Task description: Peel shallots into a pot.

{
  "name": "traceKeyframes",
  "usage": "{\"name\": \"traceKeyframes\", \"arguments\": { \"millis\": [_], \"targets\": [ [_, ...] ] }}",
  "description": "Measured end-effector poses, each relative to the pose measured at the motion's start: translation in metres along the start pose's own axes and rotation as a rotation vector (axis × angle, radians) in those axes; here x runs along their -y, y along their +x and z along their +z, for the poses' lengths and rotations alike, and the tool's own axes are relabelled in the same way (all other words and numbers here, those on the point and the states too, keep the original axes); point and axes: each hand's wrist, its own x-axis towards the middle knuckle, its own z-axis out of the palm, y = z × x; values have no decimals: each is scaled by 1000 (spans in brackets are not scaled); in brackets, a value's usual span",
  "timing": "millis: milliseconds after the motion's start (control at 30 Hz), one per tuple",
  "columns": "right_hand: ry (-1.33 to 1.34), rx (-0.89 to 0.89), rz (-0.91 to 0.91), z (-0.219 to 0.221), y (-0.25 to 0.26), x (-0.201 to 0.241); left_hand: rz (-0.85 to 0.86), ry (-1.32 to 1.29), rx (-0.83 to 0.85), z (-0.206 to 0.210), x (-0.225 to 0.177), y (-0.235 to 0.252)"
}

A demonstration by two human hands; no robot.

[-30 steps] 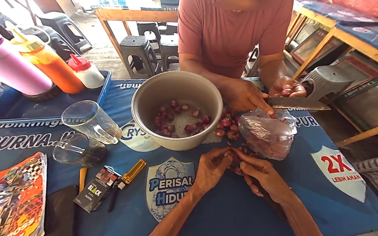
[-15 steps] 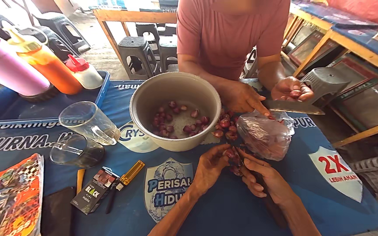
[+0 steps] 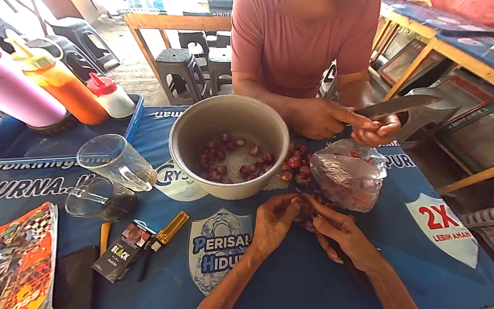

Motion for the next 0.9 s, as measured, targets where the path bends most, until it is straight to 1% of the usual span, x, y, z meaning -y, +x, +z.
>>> {"name": "traceKeyframes", "arguments": {
  "millis": [233, 533, 667, 900],
  "targets": [
    [-67, -10, 28, 1, 1, 2, 30, 39, -18, 0, 4, -1],
    [-94, -124, 22, 9, 1, 2, 71, 107, -30, -1, 8, 0],
    [-43, -136, 43, 11, 1, 3, 86, 128, -25, -1, 10, 0],
    [120, -148, 134, 8, 1, 4, 103, 128, -14, -1, 12, -2]
  ]
}}
